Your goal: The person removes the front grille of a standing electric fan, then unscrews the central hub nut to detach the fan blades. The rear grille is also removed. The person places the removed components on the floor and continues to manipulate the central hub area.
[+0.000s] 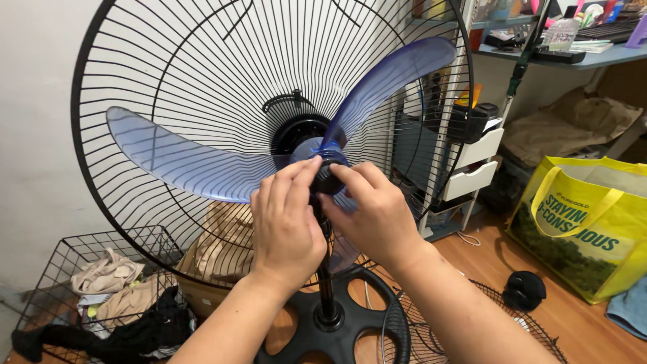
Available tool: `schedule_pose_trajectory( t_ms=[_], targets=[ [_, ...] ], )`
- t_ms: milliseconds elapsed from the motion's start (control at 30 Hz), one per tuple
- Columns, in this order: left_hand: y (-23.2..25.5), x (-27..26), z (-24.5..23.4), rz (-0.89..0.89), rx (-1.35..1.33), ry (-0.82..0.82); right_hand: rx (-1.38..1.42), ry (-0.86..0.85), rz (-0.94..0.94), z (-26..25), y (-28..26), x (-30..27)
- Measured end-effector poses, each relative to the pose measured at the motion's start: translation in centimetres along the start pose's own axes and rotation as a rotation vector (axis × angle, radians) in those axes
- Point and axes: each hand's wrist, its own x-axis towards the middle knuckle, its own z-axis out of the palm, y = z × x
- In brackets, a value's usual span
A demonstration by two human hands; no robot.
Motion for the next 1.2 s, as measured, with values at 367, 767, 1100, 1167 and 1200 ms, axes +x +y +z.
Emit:
schedule_pose_trajectory(
  t_ms=[367,767,1100,1167,1200],
  targets=[
    [0.1,-0.3,0.3,-0.066,-0.165,0.051,-0.060,0.063,0.125,-0.3,-0.3,-0.6],
    [6.0,-6.0,4.6,-0.113,-0.463,-0.241,-0.020,-0.100,0.309,-6.8,3.5,-9.2],
    [10.9,-16.9,18.2,-0.355,-0.576,-0.830,-0.285,-0.506,0.899,-13.3,14.6,-29.1],
    [11.3,-19.6,20.6,-0.419,-0.548,-0.906,-0.373,-0.620,1.060,-14.1,17.1,-34.8],
    [11.5,-20.9,21.5,-0.451,-0.532,-0.943,-0.390,-0.689,1.178,-14.3,18.0,-37.6]
  ],
)
